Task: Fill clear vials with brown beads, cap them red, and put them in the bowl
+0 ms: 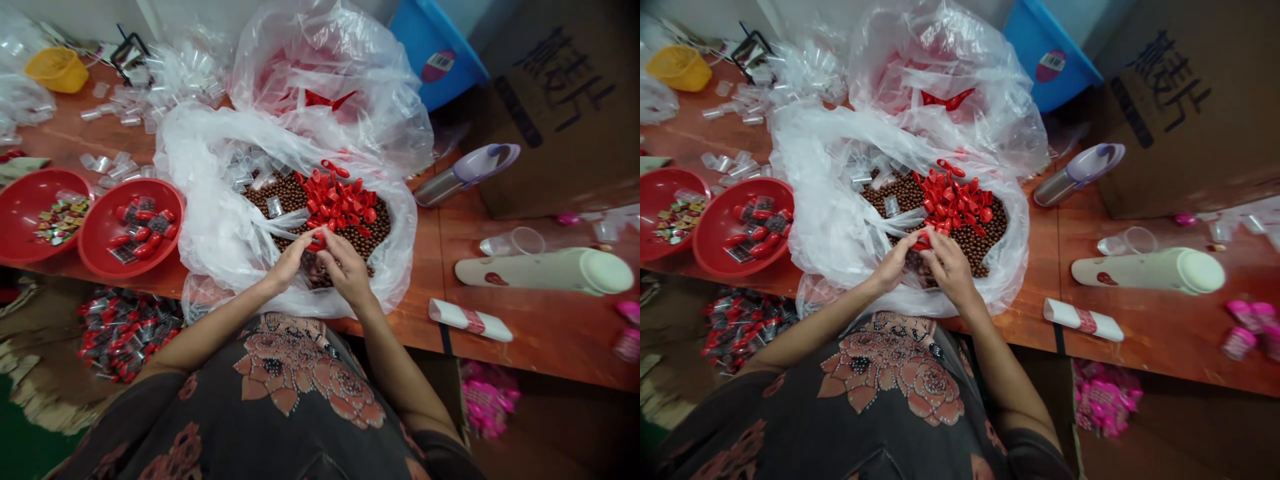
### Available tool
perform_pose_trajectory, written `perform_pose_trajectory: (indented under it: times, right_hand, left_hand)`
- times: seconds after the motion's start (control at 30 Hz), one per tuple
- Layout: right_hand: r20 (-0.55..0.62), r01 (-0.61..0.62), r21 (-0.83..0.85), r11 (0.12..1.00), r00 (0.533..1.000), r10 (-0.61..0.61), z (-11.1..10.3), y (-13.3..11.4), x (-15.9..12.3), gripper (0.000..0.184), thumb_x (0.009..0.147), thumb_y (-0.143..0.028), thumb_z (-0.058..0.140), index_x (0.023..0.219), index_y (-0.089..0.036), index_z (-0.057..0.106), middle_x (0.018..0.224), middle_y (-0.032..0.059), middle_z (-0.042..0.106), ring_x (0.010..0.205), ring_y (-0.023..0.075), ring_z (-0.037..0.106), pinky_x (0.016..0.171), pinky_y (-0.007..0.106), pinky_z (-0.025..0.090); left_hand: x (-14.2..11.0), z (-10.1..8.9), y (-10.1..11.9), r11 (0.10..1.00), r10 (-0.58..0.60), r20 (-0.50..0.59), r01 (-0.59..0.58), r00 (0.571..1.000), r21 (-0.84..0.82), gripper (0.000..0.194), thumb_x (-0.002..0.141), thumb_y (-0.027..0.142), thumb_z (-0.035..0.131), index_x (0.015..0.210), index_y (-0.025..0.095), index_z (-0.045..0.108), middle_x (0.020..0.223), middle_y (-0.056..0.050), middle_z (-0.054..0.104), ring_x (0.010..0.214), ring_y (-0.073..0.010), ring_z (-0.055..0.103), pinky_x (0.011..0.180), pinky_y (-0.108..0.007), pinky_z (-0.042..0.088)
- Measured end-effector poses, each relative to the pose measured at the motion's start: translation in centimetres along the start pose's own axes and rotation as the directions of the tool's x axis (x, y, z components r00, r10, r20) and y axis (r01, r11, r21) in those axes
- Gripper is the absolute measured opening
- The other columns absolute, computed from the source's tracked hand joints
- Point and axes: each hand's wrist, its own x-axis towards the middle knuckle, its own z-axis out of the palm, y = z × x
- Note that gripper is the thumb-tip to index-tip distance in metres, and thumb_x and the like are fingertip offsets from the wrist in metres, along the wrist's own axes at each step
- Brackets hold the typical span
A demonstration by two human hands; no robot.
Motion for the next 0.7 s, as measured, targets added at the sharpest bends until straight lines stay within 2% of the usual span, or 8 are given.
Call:
perform_pose_trajectory:
  times: [0.07, 0.17, 0.23, 0.33, 0.57, 0.63, 0.7]
  right_hand:
    - [0.103, 0.116, -0.097, 0.988, 0.989, -0.106, 0.2, -0.1, -0.1, 0.063, 0.092, -0.045, 0.06, 0.15, -0.031, 0.04, 0.142, 0.0106, 0.057, 0.131, 0.0298, 0.054, 0.11, 0.055, 0.044]
    - [0.15, 0.187, -0.189, 0.964, 0.976, -0.16, 0.6, 0.0, -0.3, 0.08, 0.086, -0.048, 0.067, 0.153, -0.024, 0.032, 0.142, 0.0164, 0.055, 0.131, 0.0339, 0.052, 0.109, 0.059, 0.044]
    - [0.153, 0.197, -0.221, 0.955, 0.974, -0.165, 0.8, 0.0, -0.3, 0.081, 0.086, -0.048, 0.068, 0.153, -0.023, 0.031, 0.14, 0.0176, 0.055, 0.129, 0.0348, 0.053, 0.108, 0.06, 0.044]
    - [0.166, 0.227, -0.26, 0.939, 0.968, -0.188, 1.1, -0.1, 0.0, 0.079, 0.086, -0.045, 0.068, 0.151, -0.02, 0.031, 0.137, 0.0197, 0.057, 0.124, 0.0358, 0.056, 0.104, 0.06, 0.046]
    - [0.196, 0.34, -0.329, 0.881, 0.937, -0.288, 1.7, -0.1, 0.9, 0.07, 0.086, -0.049, 0.065, 0.142, -0.013, 0.042, 0.117, 0.0199, 0.067, 0.104, 0.0336, 0.065, 0.089, 0.051, 0.056]
    - [0.211, 0.358, -0.326, 0.875, 0.93, -0.302, 2.1, -0.4, 1.2, 0.07, 0.086, -0.05, 0.066, 0.141, -0.013, 0.044, 0.114, 0.0191, 0.068, 0.103, 0.033, 0.066, 0.088, 0.05, 0.057]
    - [0.24, 0.372, -0.305, 0.876, 0.921, -0.308, 2.6, -0.8, 1.4, 0.073, 0.087, -0.05, 0.064, 0.145, -0.013, 0.04, 0.118, 0.0194, 0.068, 0.109, 0.0334, 0.065, 0.092, 0.051, 0.056]
  left_hand:
    - [0.1, 0.1, -0.2, 0.999, 0.035, -0.053, -0.037, 0.998, -0.035, 0.05, 0.096, 0.054, 0.039, 0.13, 0.025, 0.063, 0.106, -0.005, 0.073, 0.101, -0.0232, 0.066, 0.087, -0.036, 0.054]
    - [0.1, 0.2, 0.0, 0.999, 0.019, -0.062, -0.022, 0.998, -0.046, 0.059, 0.096, 0.064, 0.034, 0.123, 0.023, 0.066, 0.117, -0.007, 0.071, 0.119, -0.0247, 0.06, 0.099, -0.038, 0.05]
    - [0.2, 0.3, 0.1, 1.0, 0.022, -0.068, -0.023, 0.997, -0.015, 0.055, 0.095, 0.063, 0.043, 0.118, 0.02, 0.069, 0.119, -0.009, 0.07, 0.123, -0.0252, 0.058, 0.106, -0.039, 0.045]
    - [0.3, 0.2, 0.1, 0.996, 0.086, -0.111, -0.085, 0.99, 0.01, 0.044, 0.092, 0.051, 0.055, 0.114, 0.016, 0.07, 0.123, -0.009, 0.07, 0.125, -0.025, 0.057, 0.112, -0.039, 0.039]
    - [-0.2, -0.2, -0.1, 0.989, 0.142, -0.185, -0.13, 0.972, 0.076, 0.041, 0.094, 0.044, 0.049, 0.116, 0.017, 0.07, 0.125, -0.008, 0.069, 0.125, -0.0251, 0.057, 0.107, -0.037, 0.044]
    - [-0.7, -0.3, 0.2, 0.979, 0.161, -0.205, -0.13, 0.965, 0.159, 0.044, 0.095, 0.047, 0.046, 0.119, 0.018, 0.069, 0.12, -0.008, 0.071, 0.119, -0.0249, 0.06, 0.1, -0.036, 0.049]
    - [-1.3, -0.8, 1.1, 0.953, 0.2, -0.21, -0.141, 0.957, 0.267, 0.048, 0.097, 0.052, 0.043, 0.123, 0.019, 0.066, 0.11, -0.008, 0.073, 0.104, -0.0231, 0.066, 0.088, -0.034, 0.054]
